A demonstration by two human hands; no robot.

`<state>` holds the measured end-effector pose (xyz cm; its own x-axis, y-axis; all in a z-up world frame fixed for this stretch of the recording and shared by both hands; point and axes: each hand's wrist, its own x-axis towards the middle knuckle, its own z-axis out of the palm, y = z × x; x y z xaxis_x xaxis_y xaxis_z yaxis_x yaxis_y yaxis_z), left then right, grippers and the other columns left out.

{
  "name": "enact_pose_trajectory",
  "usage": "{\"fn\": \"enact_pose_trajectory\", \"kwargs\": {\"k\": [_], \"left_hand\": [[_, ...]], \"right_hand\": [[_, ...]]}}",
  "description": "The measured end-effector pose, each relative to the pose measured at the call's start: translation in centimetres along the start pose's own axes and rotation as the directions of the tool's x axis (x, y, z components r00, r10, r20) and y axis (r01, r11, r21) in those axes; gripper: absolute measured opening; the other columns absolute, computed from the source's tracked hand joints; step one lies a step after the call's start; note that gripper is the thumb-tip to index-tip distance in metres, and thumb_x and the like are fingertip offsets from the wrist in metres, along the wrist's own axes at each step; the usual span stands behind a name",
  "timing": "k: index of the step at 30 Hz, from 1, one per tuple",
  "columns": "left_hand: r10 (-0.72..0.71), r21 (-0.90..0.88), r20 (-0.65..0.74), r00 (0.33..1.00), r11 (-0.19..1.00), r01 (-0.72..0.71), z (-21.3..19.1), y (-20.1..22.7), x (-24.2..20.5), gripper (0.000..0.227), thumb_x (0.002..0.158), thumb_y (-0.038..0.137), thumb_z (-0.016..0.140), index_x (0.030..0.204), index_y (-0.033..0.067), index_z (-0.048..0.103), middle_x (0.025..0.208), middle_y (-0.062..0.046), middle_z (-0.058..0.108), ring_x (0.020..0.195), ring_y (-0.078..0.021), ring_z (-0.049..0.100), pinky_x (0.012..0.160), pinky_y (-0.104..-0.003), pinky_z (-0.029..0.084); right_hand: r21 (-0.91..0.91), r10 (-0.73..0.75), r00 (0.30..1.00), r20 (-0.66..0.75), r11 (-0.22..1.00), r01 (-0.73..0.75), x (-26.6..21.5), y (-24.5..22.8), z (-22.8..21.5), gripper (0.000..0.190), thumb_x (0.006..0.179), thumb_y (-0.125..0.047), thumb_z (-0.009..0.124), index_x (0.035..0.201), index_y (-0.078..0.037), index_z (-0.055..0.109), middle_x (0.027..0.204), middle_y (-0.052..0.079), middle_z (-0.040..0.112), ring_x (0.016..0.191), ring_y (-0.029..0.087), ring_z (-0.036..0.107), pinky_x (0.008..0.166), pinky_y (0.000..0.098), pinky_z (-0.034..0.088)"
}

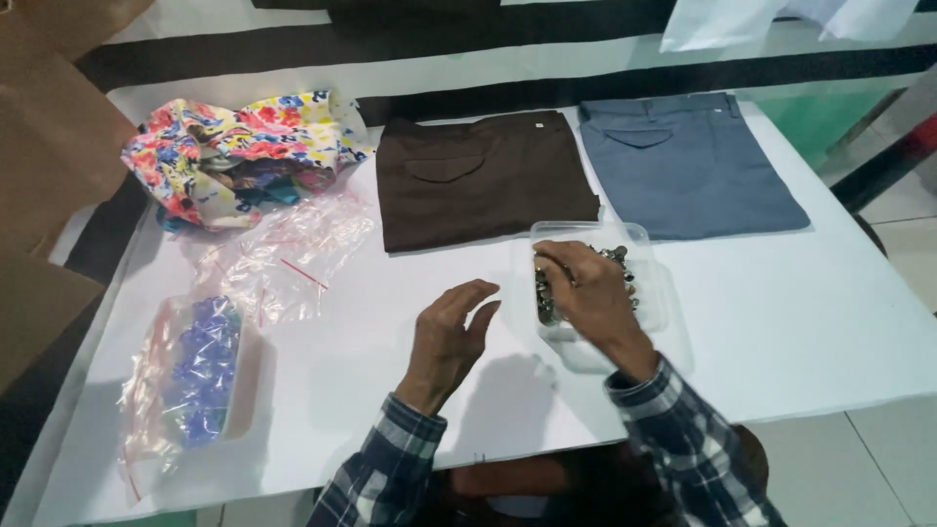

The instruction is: Sorting small black buttons from a plastic container onto a white table surface.

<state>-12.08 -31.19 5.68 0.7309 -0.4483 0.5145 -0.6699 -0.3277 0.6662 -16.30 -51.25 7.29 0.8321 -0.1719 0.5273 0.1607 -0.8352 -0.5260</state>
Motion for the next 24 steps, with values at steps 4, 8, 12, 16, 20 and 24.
{"fn": "enact_pose_trajectory", "kwargs": {"k": [4, 8, 12, 16, 20, 24], "left_hand": [[0.020, -0.001, 0.143, 0.990, 1.000, -0.020, 5.7, -0.6, 2.8, 0.022, 0.091, 0.007, 0.071, 0.112, 0.0130, 0.072, 0.103, -0.007, 0.076, 0.097, -0.0266, 0.074, 0.080, -0.037, 0.062], [0.012, 0.201, 0.370, 0.929, 0.975, -0.092, 12.1, -2.7, 5.9, 0.034, 0.089, 0.005, 0.069, 0.120, 0.0198, 0.070, 0.108, -0.002, 0.074, 0.102, -0.0232, 0.073, 0.084, -0.035, 0.061], [-0.029, 0.322, 0.460, 0.887, 0.937, -0.136, 14.6, -2.4, 7.9, 0.037, 0.084, -0.004, 0.068, 0.116, 0.0147, 0.072, 0.100, -0.007, 0.075, 0.094, -0.0258, 0.075, 0.081, -0.037, 0.064], [-0.036, 0.379, 0.491, 0.870, 0.908, -0.176, 15.9, -2.5, 8.5, 0.035, 0.081, 0.001, 0.072, 0.114, 0.0143, 0.071, 0.097, -0.005, 0.075, 0.092, -0.0238, 0.075, 0.081, -0.035, 0.064], [-0.037, 0.459, 0.464, 0.885, 0.865, -0.204, 17.0, -3.4, 8.4, 0.030, 0.082, 0.002, 0.070, 0.109, 0.0164, 0.072, 0.091, -0.001, 0.075, 0.086, -0.0213, 0.075, 0.077, -0.034, 0.063], [-0.033, 0.481, 0.451, 0.892, 0.850, -0.212, 16.6, -2.7, 8.6, 0.020, 0.085, 0.002, 0.067, 0.101, 0.0120, 0.074, 0.084, -0.003, 0.074, 0.077, -0.0196, 0.075, 0.074, -0.031, 0.063]], "right_hand": [[-0.096, 0.149, 0.971, 0.188, 0.986, -0.133, 1.6, 5.9, -3.4, 0.023, 0.095, -0.005, 0.063, 0.113, -0.006, 0.076, 0.100, 0.018, 0.076, 0.099, 0.040, 0.072, 0.088, 0.0487, 0.057], [-0.323, 0.292, 0.872, 0.392, 0.931, -0.167, 2.3, 8.3, -3.7, 0.030, 0.092, -0.003, 0.061, 0.117, -0.007, 0.077, 0.105, 0.021, 0.076, 0.103, 0.041, 0.072, 0.091, 0.0472, 0.058], [-0.434, 0.306, 0.816, 0.491, 0.898, -0.076, 2.3, 7.8, -3.4, 0.039, 0.087, -0.006, 0.065, 0.125, -0.010, 0.072, 0.110, 0.017, 0.076, 0.101, 0.036, 0.073, 0.087, 0.0463, 0.059], [-0.431, 0.315, 0.803, 0.506, 0.899, -0.081, 2.7, 7.8, -3.4, 0.040, 0.088, -0.005, 0.063, 0.127, -0.011, 0.071, 0.114, 0.016, 0.074, 0.106, 0.037, 0.071, 0.090, 0.0482, 0.059], [-0.439, 0.269, 0.815, 0.513, 0.898, -0.020, 2.4, 9.0, -2.2, 0.037, 0.090, -0.011, 0.065, 0.127, -0.006, 0.070, 0.119, 0.016, 0.072, 0.108, 0.037, 0.070, 0.091, 0.0478, 0.059], [-0.450, 0.218, 0.858, 0.465, 0.893, 0.017, 1.7, 12.2, 0.2, 0.032, 0.090, -0.016, 0.066, 0.121, -0.010, 0.073, 0.107, 0.009, 0.075, 0.099, 0.030, 0.073, 0.085, 0.0415, 0.061]]}}
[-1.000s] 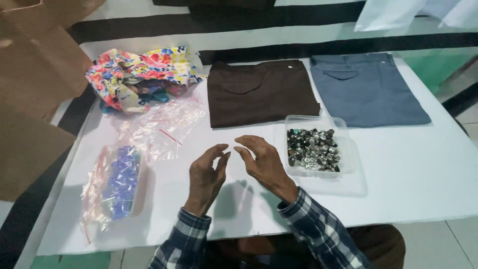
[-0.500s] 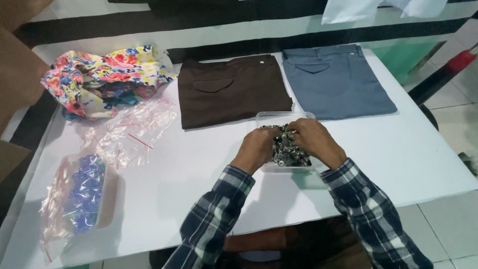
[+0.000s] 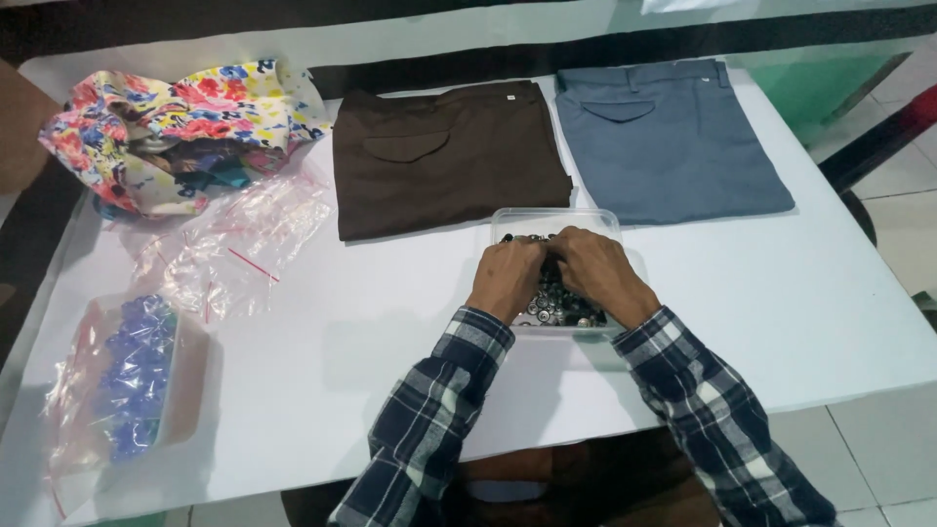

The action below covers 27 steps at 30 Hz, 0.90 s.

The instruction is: Sorting small black buttons from a plastic container onto a white table surface.

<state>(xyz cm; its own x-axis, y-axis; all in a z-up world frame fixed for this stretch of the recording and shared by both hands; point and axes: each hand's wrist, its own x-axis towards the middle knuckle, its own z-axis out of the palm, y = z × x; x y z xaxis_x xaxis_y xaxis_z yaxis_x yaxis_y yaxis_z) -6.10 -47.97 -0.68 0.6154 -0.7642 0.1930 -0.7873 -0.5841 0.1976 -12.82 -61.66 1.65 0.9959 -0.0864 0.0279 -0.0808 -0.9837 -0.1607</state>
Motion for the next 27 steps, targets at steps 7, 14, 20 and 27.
{"fn": "enact_pose_trajectory", "kwargs": {"k": [7, 14, 20, 27], "left_hand": [[-0.041, -0.001, 0.028, 0.999, 0.999, 0.041, -0.8, 0.4, -0.6, 0.015, 0.084, 0.005, 0.069, 0.097, 0.0115, 0.075, 0.081, -0.002, 0.074, 0.075, -0.0187, 0.075, 0.073, -0.028, 0.061], [-0.120, -0.309, 0.051, 0.991, 0.942, 0.130, -2.5, 0.3, -1.0, 0.021, 0.096, 0.013, 0.061, 0.116, 0.0150, 0.067, 0.087, -0.007, 0.075, 0.081, -0.0251, 0.075, 0.083, -0.037, 0.060], [-0.178, -0.370, 0.108, 0.978, 0.906, 0.206, -3.4, 0.4, -1.2, 0.021, 0.102, 0.017, 0.052, 0.123, 0.0188, 0.056, 0.088, -0.010, 0.073, 0.087, -0.0280, 0.075, 0.091, -0.041, 0.059], [-0.194, -0.367, 0.046, 0.980, 0.909, 0.198, -2.5, 0.3, -1.4, 0.018, 0.106, 0.019, 0.044, 0.123, 0.0200, 0.048, 0.083, -0.013, 0.074, 0.084, -0.0323, 0.076, 0.087, -0.044, 0.060]], "right_hand": [[0.240, 0.028, 0.999, -0.037, 0.971, -0.018, -0.6, 0.9, -1.1, 0.030, 0.097, -0.013, 0.060, 0.125, -0.011, 0.072, 0.111, 0.015, 0.075, 0.104, 0.034, 0.071, 0.088, 0.0431, 0.060], [0.560, 0.118, 0.992, -0.031, 0.825, -0.081, -1.9, 0.2, -4.5, 0.033, 0.094, -0.014, 0.065, 0.125, -0.017, 0.074, 0.107, 0.015, 0.077, 0.106, 0.036, 0.070, 0.089, 0.0465, 0.056], [0.287, 0.054, 0.997, 0.057, 0.956, -0.068, -2.0, -0.2, -4.2, 0.032, 0.093, -0.009, 0.062, 0.120, -0.017, 0.077, 0.109, 0.013, 0.077, 0.103, 0.033, 0.072, 0.087, 0.0411, 0.058], [-0.055, -0.068, 0.992, 0.109, 0.996, 0.074, 0.0, 1.2, 2.3, 0.027, 0.083, -0.008, 0.068, 0.109, -0.007, 0.076, 0.097, 0.013, 0.073, 0.083, 0.029, 0.073, 0.067, 0.0377, 0.061]]}}
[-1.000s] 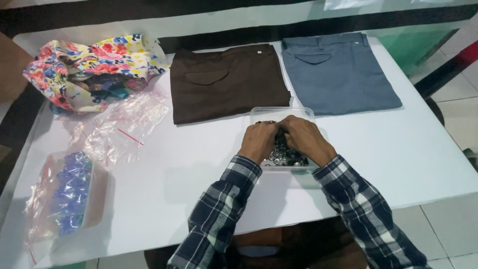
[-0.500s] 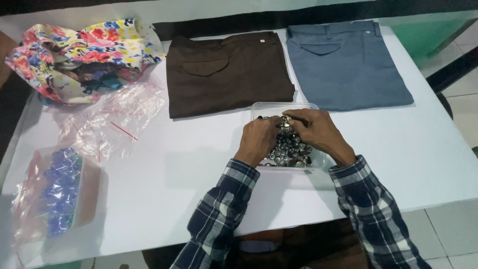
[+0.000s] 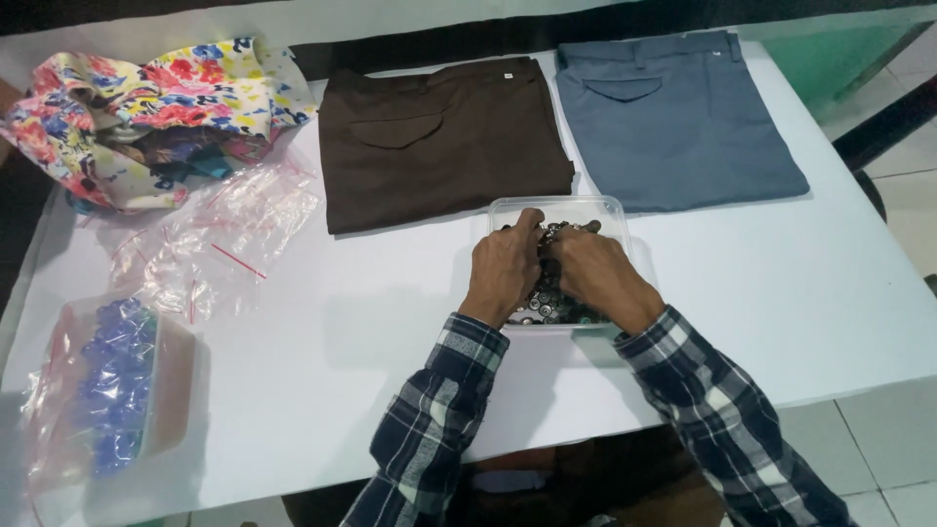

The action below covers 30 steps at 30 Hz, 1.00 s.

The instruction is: Sorting small black buttons from a plastic container onto a white table surface.

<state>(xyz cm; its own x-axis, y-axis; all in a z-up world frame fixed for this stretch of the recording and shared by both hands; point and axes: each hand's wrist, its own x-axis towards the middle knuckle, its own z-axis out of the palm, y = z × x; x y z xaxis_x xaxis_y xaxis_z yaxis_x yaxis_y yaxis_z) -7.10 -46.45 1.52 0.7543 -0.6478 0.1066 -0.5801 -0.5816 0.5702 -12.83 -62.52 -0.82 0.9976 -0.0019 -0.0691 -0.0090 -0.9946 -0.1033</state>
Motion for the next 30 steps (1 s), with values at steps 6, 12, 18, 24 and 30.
{"fn": "enact_pose_trajectory", "kwargs": {"k": [6, 12, 18, 24, 30], "left_hand": [[0.054, -0.225, -0.116, 0.992, 0.971, -0.079, -0.1, -0.9, 0.0, 0.020, 0.102, 0.012, 0.049, 0.121, 0.0158, 0.052, 0.087, -0.014, 0.076, 0.086, -0.0359, 0.075, 0.085, -0.046, 0.060], [0.001, -0.815, 0.012, 1.000, 0.579, 0.009, -0.7, -2.4, 1.5, 0.024, 0.100, 0.014, 0.056, 0.120, 0.0118, 0.068, 0.101, -0.018, 0.076, 0.094, -0.0231, 0.075, 0.085, -0.034, 0.062], [0.003, -0.919, 0.084, 0.996, 0.387, 0.076, -2.2, -1.9, 1.1, 0.033, 0.098, 0.006, 0.051, 0.129, 0.0035, 0.064, 0.099, -0.021, 0.074, 0.094, -0.0214, 0.073, 0.086, -0.030, 0.061], [0.001, -0.894, 0.128, 0.992, 0.434, 0.115, -1.7, -2.0, 1.5, 0.031, 0.096, -0.002, 0.051, 0.122, -0.0025, 0.067, 0.105, -0.025, 0.073, 0.096, -0.0235, 0.073, 0.088, -0.032, 0.061], [0.028, -0.873, 0.155, 0.988, 0.472, 0.124, -2.4, -2.0, 1.1, 0.033, 0.096, 0.001, 0.054, 0.126, -0.0001, 0.066, 0.108, -0.022, 0.073, 0.098, -0.0223, 0.072, 0.091, -0.033, 0.060]], "right_hand": [[0.249, 0.122, 0.993, -0.007, 0.961, -0.116, -0.7, -0.8, -2.7, 0.027, 0.089, -0.011, 0.062, 0.111, -0.004, 0.076, 0.097, 0.020, 0.073, 0.089, 0.040, 0.072, 0.070, 0.0454, 0.060], [0.888, 0.275, 0.961, 0.014, 0.439, -0.139, -2.0, -0.9, -5.0, 0.023, 0.092, -0.011, 0.071, 0.113, -0.005, 0.077, 0.089, 0.017, 0.076, 0.080, 0.019, 0.072, 0.071, 0.0283, 0.061], [0.993, 0.306, 0.950, 0.061, 0.075, -0.088, -3.3, -2.1, -7.1, 0.033, 0.092, -0.004, 0.067, 0.124, 0.006, 0.068, 0.104, 0.019, 0.073, 0.092, 0.020, 0.072, 0.081, 0.0279, 0.064], [0.995, 0.282, 0.956, 0.078, 0.036, -0.091, -3.2, -1.6, -6.0, 0.032, 0.100, -0.016, 0.063, 0.119, 0.009, 0.068, 0.096, 0.022, 0.073, 0.079, 0.021, 0.075, 0.070, 0.0259, 0.065], [0.998, 0.284, 0.958, 0.040, 0.030, -0.051, -3.4, -1.6, -5.3, 0.032, 0.101, -0.013, 0.059, 0.126, 0.007, 0.064, 0.091, 0.022, 0.073, 0.074, 0.021, 0.074, 0.062, 0.0234, 0.064]]}}
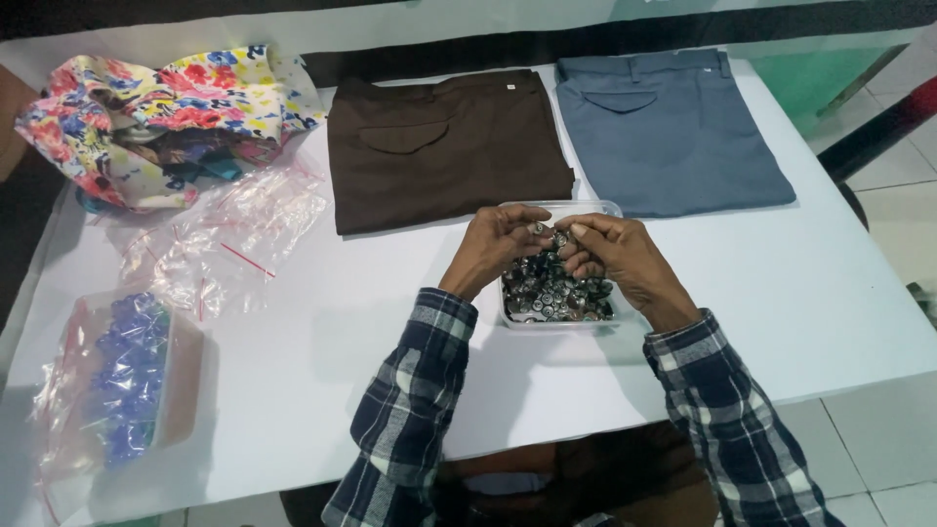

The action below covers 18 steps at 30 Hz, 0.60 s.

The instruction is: Sorting small black buttons from a plastic container onto a white table surface.

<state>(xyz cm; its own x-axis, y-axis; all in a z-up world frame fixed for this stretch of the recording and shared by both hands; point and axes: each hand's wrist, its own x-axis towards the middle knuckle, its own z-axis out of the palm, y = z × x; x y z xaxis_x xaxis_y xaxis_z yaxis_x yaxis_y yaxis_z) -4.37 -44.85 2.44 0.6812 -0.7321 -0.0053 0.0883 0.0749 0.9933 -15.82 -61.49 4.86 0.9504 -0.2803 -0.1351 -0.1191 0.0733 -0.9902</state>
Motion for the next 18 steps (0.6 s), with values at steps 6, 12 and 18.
{"fn": "enact_pose_trajectory", "kwargs": {"k": [6, 12, 18], "left_hand": [[-0.030, 0.021, -0.040, 0.999, 0.999, 0.031, -0.1, 0.1, -0.1, 0.029, 0.095, 0.006, 0.063, 0.122, -0.0006, 0.069, 0.102, -0.021, 0.074, 0.096, -0.0243, 0.073, 0.086, -0.031, 0.063], [0.008, 0.152, -0.071, 0.997, 0.988, 0.003, 0.3, 0.2, 0.4, 0.021, 0.081, 0.009, 0.080, 0.101, 0.0048, 0.078, 0.084, -0.014, 0.076, 0.080, -0.0211, 0.077, 0.071, -0.026, 0.067], [0.050, 0.343, -0.032, 0.998, 0.939, -0.036, 1.1, -0.1, 0.7, 0.022, 0.086, 0.005, 0.072, 0.107, 0.0101, 0.075, 0.075, -0.010, 0.076, 0.070, -0.0159, 0.076, 0.067, -0.021, 0.065]], "right_hand": [[-0.077, -0.028, 0.999, -0.020, 0.997, 0.027, 0.1, 0.6, 0.5, 0.024, 0.101, -0.009, 0.061, 0.119, 0.005, 0.070, 0.094, 0.021, 0.073, 0.078, 0.021, 0.075, 0.066, 0.0243, 0.065], [-0.445, -0.099, 0.995, -0.001, 0.891, 0.088, -0.4, -0.9, -0.4, 0.023, 0.096, 0.001, 0.062, 0.116, 0.001, 0.073, 0.091, 0.024, 0.075, 0.078, 0.026, 0.076, 0.067, 0.0292, 0.065], [-0.956, 0.051, 0.981, 0.187, 0.237, 0.170, 0.0, -2.3, 0.0, 0.031, 0.090, -0.002, 0.062, 0.113, -0.015, 0.079, 0.102, 0.021, 0.076, 0.092, 0.038, 0.075, 0.079, 0.0441, 0.062]]}}
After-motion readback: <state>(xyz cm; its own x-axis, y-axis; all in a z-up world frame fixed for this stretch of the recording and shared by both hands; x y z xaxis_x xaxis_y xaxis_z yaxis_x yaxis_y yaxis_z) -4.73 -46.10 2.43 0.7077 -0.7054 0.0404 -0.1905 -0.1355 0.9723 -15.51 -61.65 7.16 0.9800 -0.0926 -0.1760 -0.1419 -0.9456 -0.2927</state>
